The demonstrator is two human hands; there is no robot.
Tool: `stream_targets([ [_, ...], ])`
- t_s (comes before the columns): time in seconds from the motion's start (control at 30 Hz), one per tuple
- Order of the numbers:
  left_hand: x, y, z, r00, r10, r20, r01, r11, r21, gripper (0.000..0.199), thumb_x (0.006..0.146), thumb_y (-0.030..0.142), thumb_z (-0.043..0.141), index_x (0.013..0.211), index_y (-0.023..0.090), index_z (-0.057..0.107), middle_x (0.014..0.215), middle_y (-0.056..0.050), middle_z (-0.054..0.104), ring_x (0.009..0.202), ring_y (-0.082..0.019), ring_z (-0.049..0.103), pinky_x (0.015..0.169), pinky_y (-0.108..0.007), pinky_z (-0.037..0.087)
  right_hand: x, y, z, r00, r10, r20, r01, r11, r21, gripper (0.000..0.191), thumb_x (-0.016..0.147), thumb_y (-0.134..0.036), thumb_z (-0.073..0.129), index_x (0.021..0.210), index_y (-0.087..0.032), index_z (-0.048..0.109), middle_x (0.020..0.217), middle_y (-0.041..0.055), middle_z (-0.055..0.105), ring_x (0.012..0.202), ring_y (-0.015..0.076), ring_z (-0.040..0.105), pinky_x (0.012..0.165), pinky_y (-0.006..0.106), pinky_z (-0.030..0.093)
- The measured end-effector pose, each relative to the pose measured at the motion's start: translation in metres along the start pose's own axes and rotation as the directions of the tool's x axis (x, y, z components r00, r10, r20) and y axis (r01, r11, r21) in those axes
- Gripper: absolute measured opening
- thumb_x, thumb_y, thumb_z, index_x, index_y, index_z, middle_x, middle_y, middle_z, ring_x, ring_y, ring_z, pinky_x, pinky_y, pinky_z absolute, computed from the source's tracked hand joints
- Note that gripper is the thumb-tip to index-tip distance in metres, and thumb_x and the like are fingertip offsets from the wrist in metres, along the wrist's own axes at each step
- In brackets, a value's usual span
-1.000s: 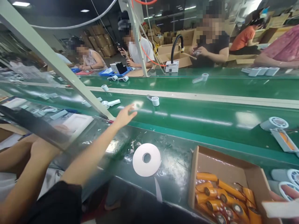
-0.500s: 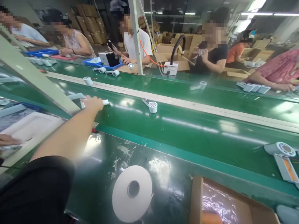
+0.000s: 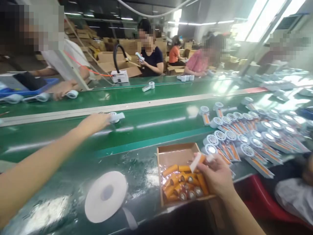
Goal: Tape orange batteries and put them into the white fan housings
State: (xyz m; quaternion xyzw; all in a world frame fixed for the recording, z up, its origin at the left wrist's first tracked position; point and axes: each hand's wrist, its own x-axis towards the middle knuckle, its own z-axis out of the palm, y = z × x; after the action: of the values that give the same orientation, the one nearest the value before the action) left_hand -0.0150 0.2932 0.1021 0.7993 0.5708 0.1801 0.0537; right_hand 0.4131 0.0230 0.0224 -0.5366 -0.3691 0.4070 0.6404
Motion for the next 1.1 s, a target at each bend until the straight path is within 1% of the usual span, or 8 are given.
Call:
stream_targets([
  [0.13,0.022,0.091,0.056,0.933,0.229,0.277,-0.257,0.964,0.07,0.01,0.093,0.023,0.067,0.099,0.022,0.074,0.123,-0.008,0.068,0.128,-0.031,0.052,0.106,-0.047,0.048,0.007,0.003,0.003,0.995,-0.045,0.088,0.038,0.997,0.071,0.055,0.077,-0.037,0.094,0.113,-0.028,0.053,0.115,0.0095,0.076,0.098,0.03,0.076,0.087,0.046,0.065],
  [0.27,0.014,0.149,0.098,0.885,0.246,0.394,-0.332,0.929,0.165,0.018,0.085,0.008,0.064,0.088,0.02,0.077,0.125,-0.016,0.066,0.142,-0.046,0.034,0.101,-0.067,0.046,0.011,0.011,0.001,0.986,-0.083,0.145,0.073,0.995,0.073,0.056,0.079,-0.04,0.092,0.12,-0.025,0.058,0.117,0.0115,0.075,0.102,0.0292,0.075,0.09,0.041,0.065],
  [0.33,0.016,0.155,0.104,0.87,0.227,0.437,-0.339,0.92,0.198,0.019,0.083,0.007,0.063,0.087,0.018,0.077,0.124,-0.018,0.066,0.137,-0.05,0.038,0.099,-0.07,0.045,0.012,0.013,-0.001,0.975,-0.086,0.204,0.068,0.993,0.093,0.049,0.079,-0.038,0.092,0.115,-0.024,0.062,0.116,0.0109,0.076,0.105,0.0297,0.074,0.089,0.04,0.065],
  [0.47,0.038,0.143,0.095,0.812,0.254,0.525,-0.38,0.913,0.146,0.016,0.086,0.018,0.065,0.092,0.023,0.078,0.123,-0.008,0.071,0.111,-0.031,0.064,0.096,-0.044,0.052,0.025,0.001,0.007,0.949,-0.107,0.296,0.07,0.989,0.133,0.043,0.084,-0.031,0.089,0.118,-0.026,0.064,0.117,0.0074,0.075,0.103,0.0268,0.075,0.088,0.038,0.065],
  [0.67,0.036,0.137,0.088,0.834,0.275,0.479,-0.346,0.936,0.064,0.025,0.095,0.038,0.058,0.111,0.032,0.076,0.126,0.001,0.072,0.113,-0.022,0.066,0.092,-0.03,0.05,0.108,-0.021,0.067,0.865,-0.252,0.434,0.341,0.93,-0.138,0.035,0.087,-0.031,0.081,0.119,-0.025,0.066,0.108,0.002,0.077,0.097,0.0223,0.074,0.093,0.035,0.06],
  [0.83,0.016,0.149,0.104,0.871,0.244,0.426,-0.312,0.945,0.097,0.021,0.086,0.025,0.069,0.104,0.028,0.08,0.134,-0.006,0.067,0.121,-0.03,0.06,0.097,-0.037,0.05,0.164,-0.002,0.109,0.723,-0.182,0.666,0.59,0.665,-0.459,0.018,0.095,-0.016,0.067,0.111,-0.024,0.065,0.09,-0.003,0.075,0.08,0.0168,0.071,0.076,0.025,0.053],
  [0.97,0.023,0.155,0.105,0.89,0.182,0.418,-0.233,0.97,0.072,0.015,0.085,0.028,0.072,0.098,0.028,0.079,0.114,-0.005,0.074,0.111,-0.026,0.066,0.094,-0.032,0.051,0.171,0.008,0.114,0.697,-0.072,0.714,0.681,0.378,-0.627,0.028,0.098,-0.022,0.071,0.125,-0.022,0.062,0.093,-0.0002,0.075,0.083,0.0187,0.071,0.073,0.024,0.047],
  [1.1,0.033,0.159,0.103,0.908,0.126,0.401,-0.153,0.988,0.036,0.017,0.091,0.033,0.067,0.104,0.03,0.076,0.112,-0.003,0.077,0.108,-0.024,0.069,0.091,-0.03,0.05,0.169,0.007,0.112,0.668,0.002,0.745,0.721,0.248,-0.647,0.029,0.099,-0.026,0.073,0.126,-0.022,0.063,0.096,0.0026,0.075,0.087,0.0225,0.071,0.072,0.026,0.043],
])
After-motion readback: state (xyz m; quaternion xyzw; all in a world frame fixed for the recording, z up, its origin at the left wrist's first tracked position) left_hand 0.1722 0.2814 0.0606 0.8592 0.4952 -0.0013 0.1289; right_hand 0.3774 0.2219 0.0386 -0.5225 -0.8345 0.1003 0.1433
